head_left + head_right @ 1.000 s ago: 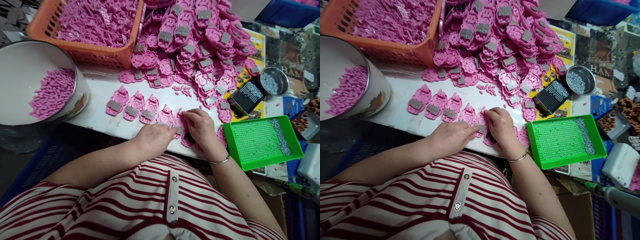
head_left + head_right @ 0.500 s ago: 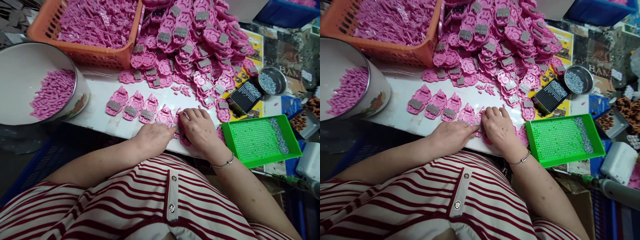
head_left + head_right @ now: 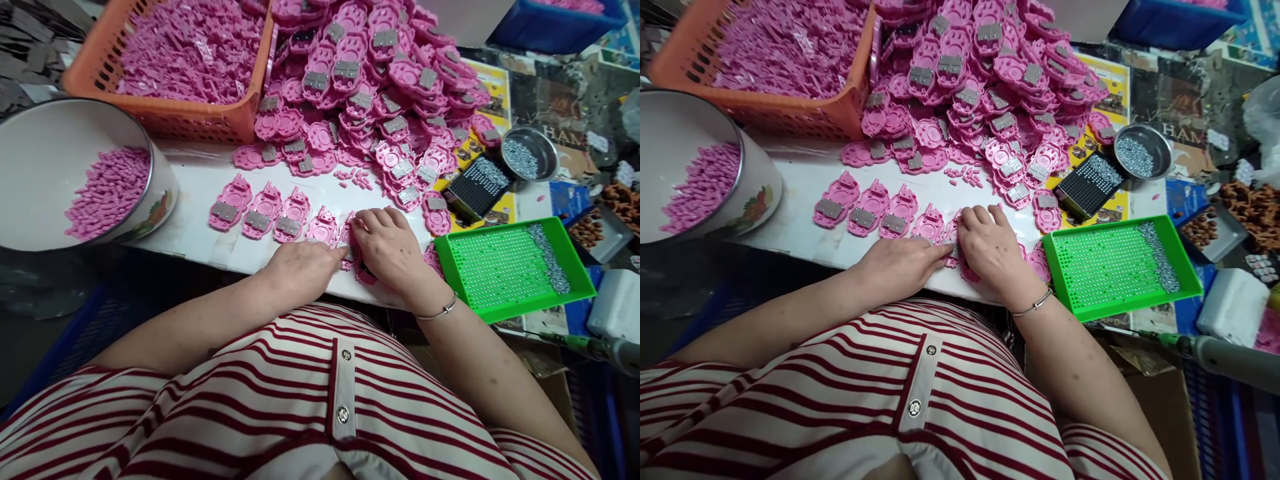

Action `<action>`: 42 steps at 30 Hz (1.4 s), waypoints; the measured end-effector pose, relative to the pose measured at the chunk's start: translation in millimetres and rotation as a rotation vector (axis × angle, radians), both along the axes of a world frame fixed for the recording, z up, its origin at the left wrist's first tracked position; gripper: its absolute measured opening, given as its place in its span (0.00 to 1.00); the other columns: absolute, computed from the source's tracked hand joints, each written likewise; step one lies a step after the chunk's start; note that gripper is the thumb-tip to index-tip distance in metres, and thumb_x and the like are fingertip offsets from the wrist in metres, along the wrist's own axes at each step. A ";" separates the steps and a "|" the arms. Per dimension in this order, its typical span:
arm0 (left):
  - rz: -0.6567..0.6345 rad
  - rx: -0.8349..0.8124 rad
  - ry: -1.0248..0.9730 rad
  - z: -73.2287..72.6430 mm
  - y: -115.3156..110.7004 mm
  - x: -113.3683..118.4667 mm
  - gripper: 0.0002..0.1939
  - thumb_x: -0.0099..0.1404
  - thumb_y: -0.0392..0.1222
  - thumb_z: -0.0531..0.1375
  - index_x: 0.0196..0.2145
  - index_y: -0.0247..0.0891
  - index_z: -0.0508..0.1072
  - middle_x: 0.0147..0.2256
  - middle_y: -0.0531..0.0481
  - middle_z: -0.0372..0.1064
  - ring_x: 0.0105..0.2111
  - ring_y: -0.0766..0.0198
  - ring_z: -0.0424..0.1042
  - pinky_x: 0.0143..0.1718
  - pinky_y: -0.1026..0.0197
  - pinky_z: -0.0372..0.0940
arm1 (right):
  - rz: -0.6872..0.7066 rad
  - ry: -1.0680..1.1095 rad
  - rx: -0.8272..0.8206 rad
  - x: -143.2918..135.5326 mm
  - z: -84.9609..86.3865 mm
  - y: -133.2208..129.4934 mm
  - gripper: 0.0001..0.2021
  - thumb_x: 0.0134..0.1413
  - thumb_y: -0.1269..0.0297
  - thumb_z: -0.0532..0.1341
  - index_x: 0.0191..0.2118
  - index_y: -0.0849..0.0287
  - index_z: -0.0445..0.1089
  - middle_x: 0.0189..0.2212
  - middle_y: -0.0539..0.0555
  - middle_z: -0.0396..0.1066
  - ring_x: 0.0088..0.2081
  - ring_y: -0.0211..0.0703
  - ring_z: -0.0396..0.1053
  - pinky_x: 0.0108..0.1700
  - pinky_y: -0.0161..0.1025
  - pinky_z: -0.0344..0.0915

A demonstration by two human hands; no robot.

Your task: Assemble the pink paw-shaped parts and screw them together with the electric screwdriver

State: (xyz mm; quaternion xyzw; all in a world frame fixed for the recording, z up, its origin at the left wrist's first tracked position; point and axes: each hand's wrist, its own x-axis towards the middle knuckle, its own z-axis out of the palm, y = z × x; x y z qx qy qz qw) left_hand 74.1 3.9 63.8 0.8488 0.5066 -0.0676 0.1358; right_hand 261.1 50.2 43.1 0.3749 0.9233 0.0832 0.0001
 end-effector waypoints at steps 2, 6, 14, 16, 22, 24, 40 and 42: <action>-0.001 0.006 0.008 -0.7 -0.1 0.5 0.19 0.74 0.46 0.48 0.58 0.46 0.69 0.40 0.43 0.77 0.36 0.51 0.78 0.28 0.58 0.66 | -0.019 -0.014 -0.013 0.8 0.9 0.2 0.14 0.64 0.71 0.49 0.48 0.63 0.70 0.47 0.61 0.72 0.46 0.52 0.62 0.52 0.48 0.54; -0.012 0.016 0.009 -0.1 -0.2 1.5 0.19 0.75 0.46 0.48 0.58 0.46 0.69 0.40 0.42 0.77 0.36 0.52 0.78 0.29 0.58 0.66 | -0.039 -0.030 -0.013 -1.2 2.2 -3.8 0.15 0.64 0.69 0.50 0.52 0.62 0.68 0.46 0.59 0.71 0.45 0.51 0.62 0.53 0.48 0.53; 0.000 0.016 0.030 1.5 -0.8 0.2 0.19 0.75 0.46 0.47 0.58 0.47 0.69 0.42 0.42 0.77 0.37 0.53 0.78 0.30 0.59 0.67 | -0.161 0.147 -0.138 -5.4 -6.6 7.0 0.14 0.63 0.72 0.51 0.45 0.61 0.75 0.40 0.60 0.72 0.40 0.49 0.62 0.44 0.45 0.57; -0.004 0.026 0.030 0.9 -1.8 -0.8 0.19 0.75 0.46 0.47 0.58 0.47 0.69 0.42 0.42 0.77 0.36 0.53 0.78 0.30 0.58 0.67 | -0.168 0.216 -0.182 -5.0 -9.2 12.9 0.14 0.61 0.73 0.53 0.43 0.61 0.76 0.39 0.60 0.72 0.39 0.47 0.62 0.43 0.43 0.57; 0.005 0.022 0.035 2.4 -2.3 -1.9 0.19 0.74 0.45 0.48 0.57 0.47 0.70 0.41 0.43 0.77 0.37 0.50 0.78 0.29 0.56 0.67 | -0.134 0.127 -0.169 -9.9 -2.1 11.2 0.14 0.62 0.73 0.51 0.40 0.64 0.75 0.41 0.63 0.71 0.39 0.48 0.61 0.42 0.44 0.56; 0.001 0.023 0.030 2.5 -2.0 -2.3 0.19 0.74 0.45 0.48 0.57 0.46 0.70 0.41 0.43 0.77 0.36 0.50 0.78 0.28 0.56 0.67 | -0.113 0.083 -0.146 -8.1 1.8 8.9 0.14 0.63 0.72 0.51 0.41 0.63 0.75 0.40 0.63 0.71 0.39 0.48 0.61 0.41 0.45 0.55; 0.005 0.015 0.041 2.4 -1.1 1.4 0.18 0.74 0.44 0.49 0.55 0.44 0.71 0.40 0.43 0.78 0.37 0.51 0.78 0.30 0.57 0.68 | -0.175 0.059 -0.184 -8.0 3.8 -0.5 0.17 0.65 0.69 0.48 0.48 0.62 0.73 0.39 0.62 0.73 0.41 0.50 0.65 0.42 0.45 0.56; 0.004 0.020 0.039 1.4 -1.3 0.9 0.18 0.73 0.45 0.50 0.55 0.45 0.72 0.40 0.43 0.78 0.37 0.50 0.78 0.30 0.56 0.68 | -0.217 0.164 -0.245 -2.5 1.4 3.7 0.17 0.66 0.66 0.49 0.49 0.61 0.73 0.41 0.61 0.74 0.41 0.48 0.67 0.43 0.43 0.58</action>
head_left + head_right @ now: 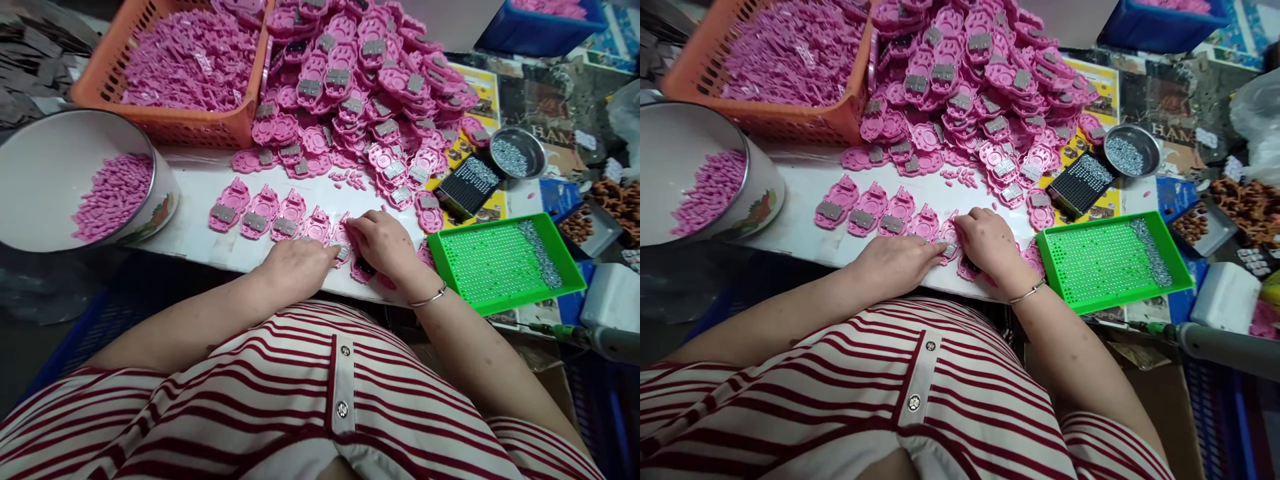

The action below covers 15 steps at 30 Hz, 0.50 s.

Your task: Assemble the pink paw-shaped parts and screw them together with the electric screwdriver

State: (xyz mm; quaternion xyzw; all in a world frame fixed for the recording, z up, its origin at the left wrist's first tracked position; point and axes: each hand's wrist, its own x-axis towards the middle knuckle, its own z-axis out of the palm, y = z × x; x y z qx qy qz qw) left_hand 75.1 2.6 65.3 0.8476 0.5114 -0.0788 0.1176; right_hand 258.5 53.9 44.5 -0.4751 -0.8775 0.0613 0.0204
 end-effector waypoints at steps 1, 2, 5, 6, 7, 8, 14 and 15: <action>0.000 0.003 -0.004 -0.4 -0.2 -0.2 0.18 0.73 0.45 0.50 0.55 0.45 0.72 0.40 0.43 0.78 0.37 0.50 0.78 0.30 0.56 0.68 | -0.024 0.050 -0.015 2.5 -1.1 1.4 0.17 0.67 0.64 0.49 0.50 0.61 0.73 0.41 0.61 0.74 0.41 0.48 0.67 0.44 0.43 0.59; 0.003 0.008 -0.007 -0.7 -0.3 -0.3 0.18 0.73 0.45 0.50 0.55 0.45 0.72 0.40 0.43 0.78 0.37 0.49 0.78 0.30 0.56 0.68 | -0.048 0.090 -0.021 4.6 -1.9 2.1 0.18 0.67 0.61 0.49 0.50 0.62 0.73 0.42 0.61 0.74 0.42 0.48 0.68 0.45 0.42 0.60; 0.011 0.013 -0.012 -0.7 -0.7 0.2 0.18 0.73 0.46 0.50 0.55 0.45 0.72 0.40 0.42 0.78 0.37 0.49 0.78 0.30 0.55 0.69 | -0.097 0.150 -0.010 7.8 -3.4 1.5 0.18 0.66 0.60 0.51 0.52 0.64 0.71 0.43 0.63 0.75 0.44 0.49 0.69 0.47 0.43 0.61; 0.011 0.014 -0.011 -0.5 -0.8 0.5 0.18 0.73 0.46 0.50 0.55 0.45 0.72 0.40 0.42 0.78 0.37 0.48 0.78 0.30 0.55 0.69 | -0.096 0.159 -0.002 7.8 -3.9 1.0 0.18 0.66 0.61 0.52 0.53 0.64 0.71 0.44 0.63 0.75 0.45 0.50 0.69 0.47 0.43 0.61; 0.012 0.016 -0.010 -0.2 -1.0 0.9 0.18 0.73 0.46 0.50 0.54 0.44 0.73 0.40 0.42 0.78 0.37 0.48 0.78 0.30 0.55 0.69 | -0.083 0.164 0.005 7.2 -4.5 0.8 0.18 0.66 0.62 0.52 0.54 0.64 0.71 0.44 0.63 0.75 0.45 0.50 0.69 0.48 0.44 0.62; 0.012 0.021 -0.008 0.1 -1.2 1.3 0.18 0.73 0.46 0.50 0.54 0.44 0.73 0.39 0.42 0.78 0.37 0.48 0.78 0.30 0.55 0.68 | -0.066 0.164 0.010 6.4 -5.4 0.9 0.17 0.65 0.63 0.53 0.54 0.63 0.70 0.44 0.63 0.75 0.44 0.50 0.69 0.48 0.44 0.62; 0.017 0.041 -0.018 1.2 -3.1 2.4 0.17 0.72 0.46 0.52 0.53 0.44 0.74 0.38 0.43 0.78 0.36 0.48 0.79 0.29 0.56 0.68 | -0.012 0.137 0.026 2.1 -12.5 7.5 0.16 0.64 0.70 0.51 0.48 0.62 0.75 0.41 0.61 0.75 0.40 0.47 0.68 0.43 0.43 0.61; 0.018 0.040 -0.019 1.3 -3.2 2.3 0.17 0.72 0.46 0.52 0.53 0.44 0.74 0.38 0.43 0.78 0.36 0.48 0.79 0.29 0.56 0.68 | -0.016 0.148 0.028 2.4 -13.3 8.5 0.16 0.64 0.70 0.51 0.47 0.62 0.76 0.41 0.61 0.75 0.40 0.47 0.68 0.43 0.42 0.61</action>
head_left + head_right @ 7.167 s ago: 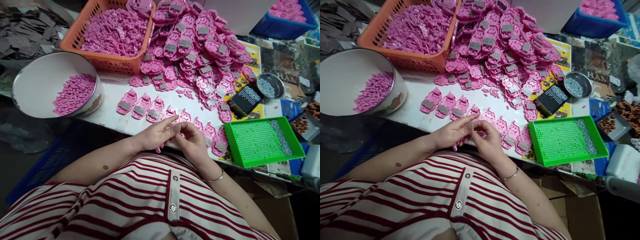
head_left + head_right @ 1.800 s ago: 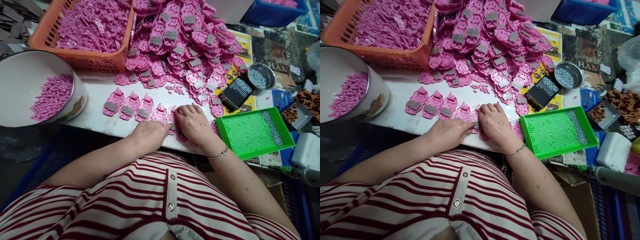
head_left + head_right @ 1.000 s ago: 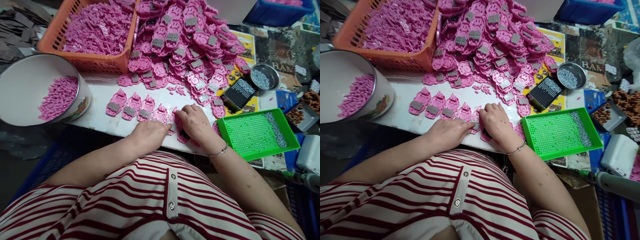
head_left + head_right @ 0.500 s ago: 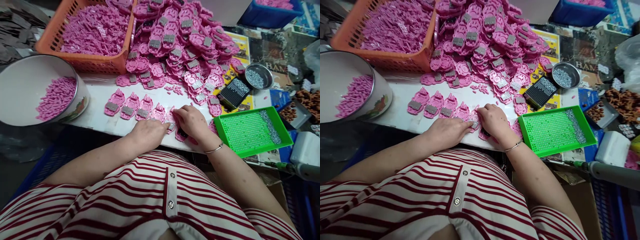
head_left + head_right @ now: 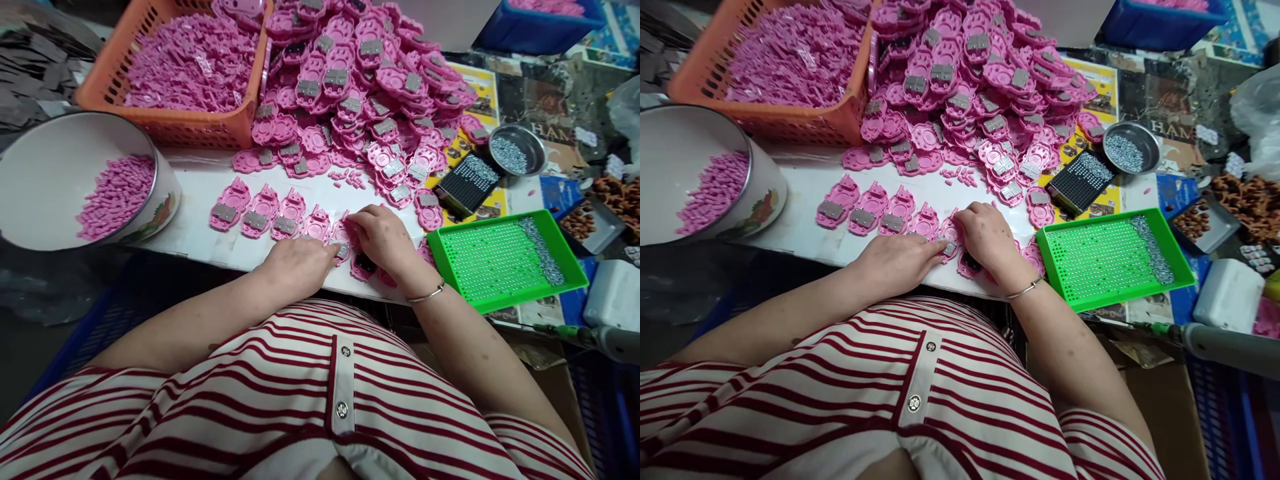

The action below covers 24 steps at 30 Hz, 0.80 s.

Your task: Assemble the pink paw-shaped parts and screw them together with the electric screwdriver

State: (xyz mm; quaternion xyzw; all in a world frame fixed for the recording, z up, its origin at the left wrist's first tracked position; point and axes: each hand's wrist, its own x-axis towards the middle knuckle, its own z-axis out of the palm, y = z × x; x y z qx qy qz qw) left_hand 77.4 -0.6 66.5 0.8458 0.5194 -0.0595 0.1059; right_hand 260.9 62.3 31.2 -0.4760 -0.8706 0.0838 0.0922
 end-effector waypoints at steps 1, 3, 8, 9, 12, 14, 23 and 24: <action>0.001 -0.002 -0.001 0.0 0.1 -0.1 0.17 0.72 0.46 0.52 0.53 0.44 0.74 0.38 0.43 0.78 0.36 0.48 0.78 0.29 0.56 0.68 | -0.003 0.011 0.000 0.4 -0.6 0.7 0.16 0.64 0.70 0.51 0.46 0.62 0.76 0.40 0.61 0.75 0.40 0.46 0.68 0.43 0.42 0.60; -0.001 -0.006 -0.004 -0.1 0.7 -0.4 0.17 0.72 0.45 0.52 0.53 0.44 0.74 0.38 0.43 0.78 0.36 0.49 0.78 0.28 0.56 0.68 | -0.002 0.017 -0.002 1.2 -1.3 0.8 0.16 0.64 0.69 0.52 0.46 0.61 0.77 0.39 0.60 0.75 0.39 0.45 0.67 0.43 0.42 0.60; -0.009 -0.011 -0.004 -0.5 2.7 -1.0 0.16 0.73 0.45 0.52 0.53 0.44 0.73 0.38 0.42 0.78 0.35 0.50 0.78 0.28 0.57 0.67 | 0.019 -0.110 0.009 -1.1 1.7 -3.6 0.17 0.65 0.69 0.50 0.48 0.61 0.75 0.41 0.61 0.74 0.40 0.47 0.65 0.43 0.43 0.57; -0.008 -0.014 -0.002 -0.7 2.9 -1.0 0.16 0.73 0.45 0.51 0.53 0.44 0.73 0.38 0.42 0.78 0.35 0.50 0.78 0.28 0.58 0.67 | 0.026 -0.150 0.017 -2.2 3.1 -4.7 0.17 0.65 0.69 0.50 0.48 0.61 0.75 0.41 0.61 0.74 0.41 0.48 0.65 0.42 0.44 0.56; -0.005 -0.015 -0.006 -1.4 3.2 -0.9 0.16 0.73 0.45 0.52 0.52 0.44 0.74 0.38 0.43 0.78 0.36 0.50 0.78 0.28 0.58 0.66 | 0.027 -0.213 0.026 -5.2 7.5 -7.9 0.16 0.65 0.69 0.50 0.47 0.60 0.75 0.42 0.60 0.74 0.42 0.49 0.64 0.42 0.45 0.55; -0.008 -0.008 -0.014 -2.0 3.2 -0.7 0.16 0.73 0.45 0.51 0.51 0.44 0.74 0.38 0.43 0.78 0.36 0.50 0.78 0.28 0.57 0.66 | 0.011 -0.213 0.017 -6.6 8.8 -10.1 0.15 0.65 0.69 0.50 0.47 0.59 0.74 0.43 0.60 0.73 0.42 0.49 0.64 0.42 0.44 0.54; 0.162 -0.168 -0.509 2.2 9.3 -7.0 0.19 0.71 0.49 0.55 0.54 0.41 0.74 0.33 0.45 0.77 0.32 0.55 0.76 0.32 0.58 0.66 | -0.033 0.123 0.145 4.4 14.2 -17.8 0.18 0.66 0.60 0.53 0.54 0.63 0.70 0.49 0.64 0.71 0.47 0.50 0.68 0.48 0.47 0.64; 0.240 -0.258 -0.716 3.1 10.9 -8.2 0.22 0.71 0.52 0.55 0.56 0.40 0.72 0.30 0.47 0.75 0.28 0.60 0.73 0.31 0.60 0.65 | -0.040 0.234 0.181 3.7 17.7 -22.0 0.18 0.65 0.59 0.54 0.53 0.63 0.70 0.47 0.63 0.72 0.47 0.49 0.68 0.48 0.46 0.65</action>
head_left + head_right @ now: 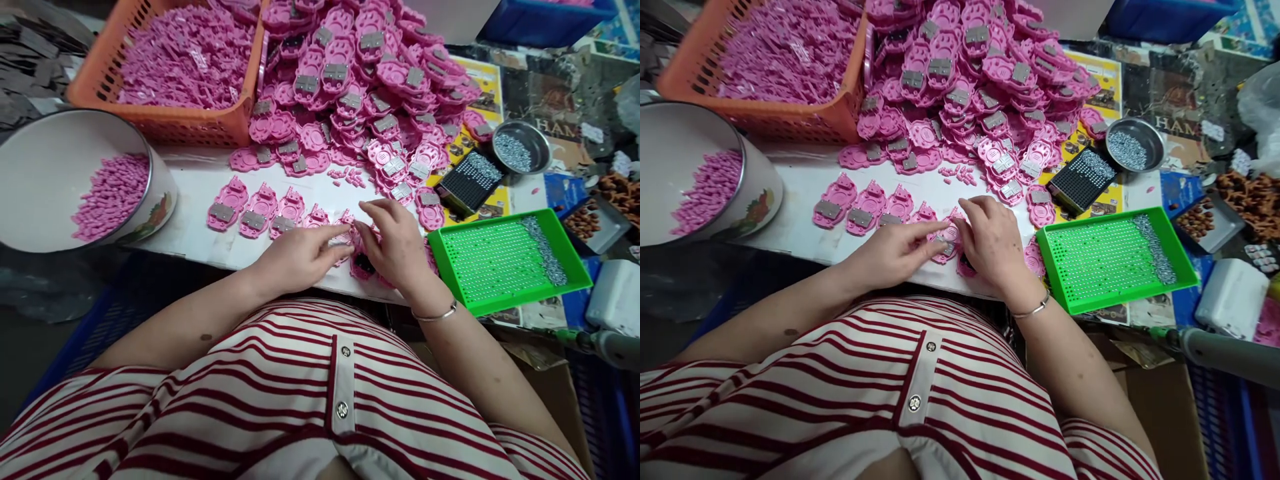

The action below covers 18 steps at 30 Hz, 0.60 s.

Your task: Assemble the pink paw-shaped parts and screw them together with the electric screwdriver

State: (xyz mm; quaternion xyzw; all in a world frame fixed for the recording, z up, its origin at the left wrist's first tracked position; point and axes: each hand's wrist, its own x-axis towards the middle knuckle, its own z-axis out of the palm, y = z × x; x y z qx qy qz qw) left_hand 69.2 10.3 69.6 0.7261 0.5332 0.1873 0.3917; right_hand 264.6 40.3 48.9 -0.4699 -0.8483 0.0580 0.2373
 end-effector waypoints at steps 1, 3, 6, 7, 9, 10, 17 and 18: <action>0.074 -0.114 -0.219 0.6 1.7 -0.6 0.25 0.71 0.55 0.54 0.58 0.39 0.70 0.27 0.50 0.73 0.24 0.64 0.70 0.28 0.62 0.63 | 0.020 0.108 0.016 -1.9 3.9 -5.4 0.17 0.65 0.59 0.55 0.52 0.63 0.70 0.45 0.62 0.73 0.46 0.47 0.69 0.47 0.45 0.66; 0.213 -0.358 -0.593 0.0 4.9 0.6 0.31 0.70 0.62 0.52 0.60 0.37 0.67 0.25 0.54 0.68 0.18 0.70 0.63 0.22 0.65 0.60 | 0.107 0.250 -0.027 -9.2 11.0 -18.6 0.14 0.64 0.58 0.57 0.49 0.59 0.71 0.42 0.58 0.73 0.44 0.44 0.70 0.46 0.44 0.67; 0.373 -0.582 -0.861 -5.3 8.6 8.4 0.33 0.67 0.68 0.53 0.54 0.37 0.70 0.28 0.53 0.69 0.19 0.71 0.64 0.22 0.67 0.60 | 0.224 0.226 -0.093 -23.5 15.4 -37.6 0.20 0.60 0.51 0.60 0.51 0.58 0.70 0.49 0.62 0.71 0.50 0.49 0.68 0.50 0.49 0.67; 0.414 -0.616 -0.895 -7.6 9.6 11.9 0.33 0.66 0.68 0.53 0.51 0.37 0.72 0.29 0.52 0.70 0.21 0.71 0.66 0.23 0.67 0.62 | 0.239 0.197 -0.089 -27.8 14.8 -42.3 0.21 0.60 0.50 0.60 0.52 0.58 0.70 0.51 0.63 0.70 0.52 0.50 0.67 0.51 0.51 0.66; 0.470 -0.670 -0.951 -11.2 11.3 18.6 0.32 0.67 0.68 0.53 0.45 0.35 0.74 0.30 0.50 0.71 0.25 0.68 0.70 0.27 0.66 0.65 | 0.228 0.168 -0.066 -33.9 11.8 -49.0 0.19 0.61 0.52 0.58 0.52 0.59 0.70 0.52 0.63 0.70 0.53 0.51 0.66 0.52 0.52 0.65; 0.491 -0.701 -0.980 -12.1 12.1 21.5 0.31 0.67 0.68 0.52 0.42 0.35 0.74 0.30 0.49 0.71 0.26 0.68 0.71 0.29 0.66 0.66 | 0.207 0.173 -0.059 -35.6 10.1 -51.2 0.18 0.62 0.54 0.58 0.52 0.59 0.70 0.51 0.63 0.70 0.52 0.51 0.66 0.52 0.51 0.65; 0.602 -0.898 -1.165 -6.5 14.8 32.2 0.27 0.73 0.59 0.50 0.31 0.33 0.73 0.20 0.53 0.63 0.20 0.72 0.66 0.26 0.69 0.64 | 0.243 0.152 0.178 -33.8 6.1 -56.7 0.11 0.60 0.65 0.60 0.49 0.56 0.71 0.48 0.58 0.74 0.51 0.48 0.68 0.55 0.48 0.65; 0.613 -0.914 -1.185 -5.8 14.7 33.6 0.26 0.73 0.58 0.50 0.31 0.33 0.73 0.20 0.53 0.63 0.20 0.72 0.66 0.26 0.69 0.64 | 0.282 0.134 0.242 -33.1 6.8 -56.7 0.11 0.59 0.67 0.61 0.47 0.56 0.71 0.48 0.57 0.74 0.51 0.48 0.68 0.56 0.49 0.64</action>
